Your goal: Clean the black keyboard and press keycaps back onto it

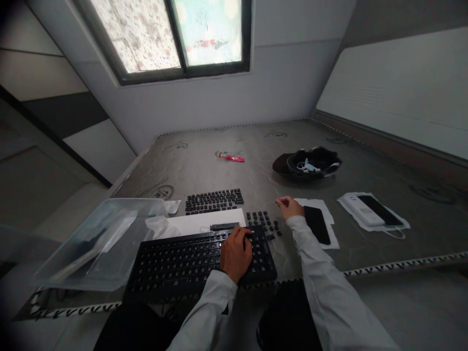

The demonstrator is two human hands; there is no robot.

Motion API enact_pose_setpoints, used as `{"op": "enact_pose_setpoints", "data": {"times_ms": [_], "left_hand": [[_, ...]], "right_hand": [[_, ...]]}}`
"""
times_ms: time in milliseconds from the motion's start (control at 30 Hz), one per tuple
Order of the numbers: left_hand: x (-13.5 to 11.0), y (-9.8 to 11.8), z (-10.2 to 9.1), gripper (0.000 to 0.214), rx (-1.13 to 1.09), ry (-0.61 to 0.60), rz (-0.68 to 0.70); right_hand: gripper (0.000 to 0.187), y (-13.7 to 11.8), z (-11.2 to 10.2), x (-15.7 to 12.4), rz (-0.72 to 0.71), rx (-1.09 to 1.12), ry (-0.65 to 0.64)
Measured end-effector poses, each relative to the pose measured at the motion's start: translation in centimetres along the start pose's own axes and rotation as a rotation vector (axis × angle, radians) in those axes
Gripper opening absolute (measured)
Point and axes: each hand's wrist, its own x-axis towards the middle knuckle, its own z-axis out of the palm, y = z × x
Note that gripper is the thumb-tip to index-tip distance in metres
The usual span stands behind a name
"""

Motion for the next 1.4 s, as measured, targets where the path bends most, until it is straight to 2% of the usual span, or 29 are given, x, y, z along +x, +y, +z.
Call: {"op": "enact_pose_setpoints", "data": {"times_ms": [67,167,333,433,567,833,967,1167,1300,1400], "left_hand": [[-0.1,0.0,0.1,0.027,0.007,0.005,0.005],[-0.1,0.0,0.1,0.027,0.02,0.014,0.016],[-0.2,0.1,0.2,0.026,0.051,0.011,0.019],[-0.2,0.2,0.2,0.026,0.066,0.016,0.027],[-0.2,0.2,0.2,0.024,0.089,0.016,0.032],[-0.4,0.2,0.3,0.024,0.115,0.026,0.072],[-0.4,0.2,0.4,0.023,0.132,0.015,0.077],[-0.3,0.1,0.5,0.021,0.145,0.014,0.1],[-0.3,-0.2,0.7,0.02,0.155,0.021,0.111],[-0.3,-0.3,0.9,0.021,0.158,0.025,0.118]], "right_hand": [[0.031,-2.0,-1.2,-1.4,-0.024,0.185,0.027],[0.037,-4.8,-2.3,-4.3,-0.042,0.43,0.002],[0.038,-7.2,-2.7,-9.0,-0.025,0.534,-0.075],[0.034,-6.8,-2.8,-10.2,-0.04,0.512,-0.117],[0.031,-5.3,-3.5,-10.8,-0.048,0.478,-0.111],[0.036,-3.8,-4.4,-12.2,-0.006,0.52,-0.155],[0.035,-3.4,-4.4,-12.8,-0.052,0.479,-0.233],[0.029,-3.4,-3.4,-13.7,-0.164,0.469,-0.416],[0.027,-3.5,-2.3,-14.0,-0.143,0.524,-0.447],[0.026,-3.5,-2.0,-13.9,-0.19,0.525,-0.455]]}}
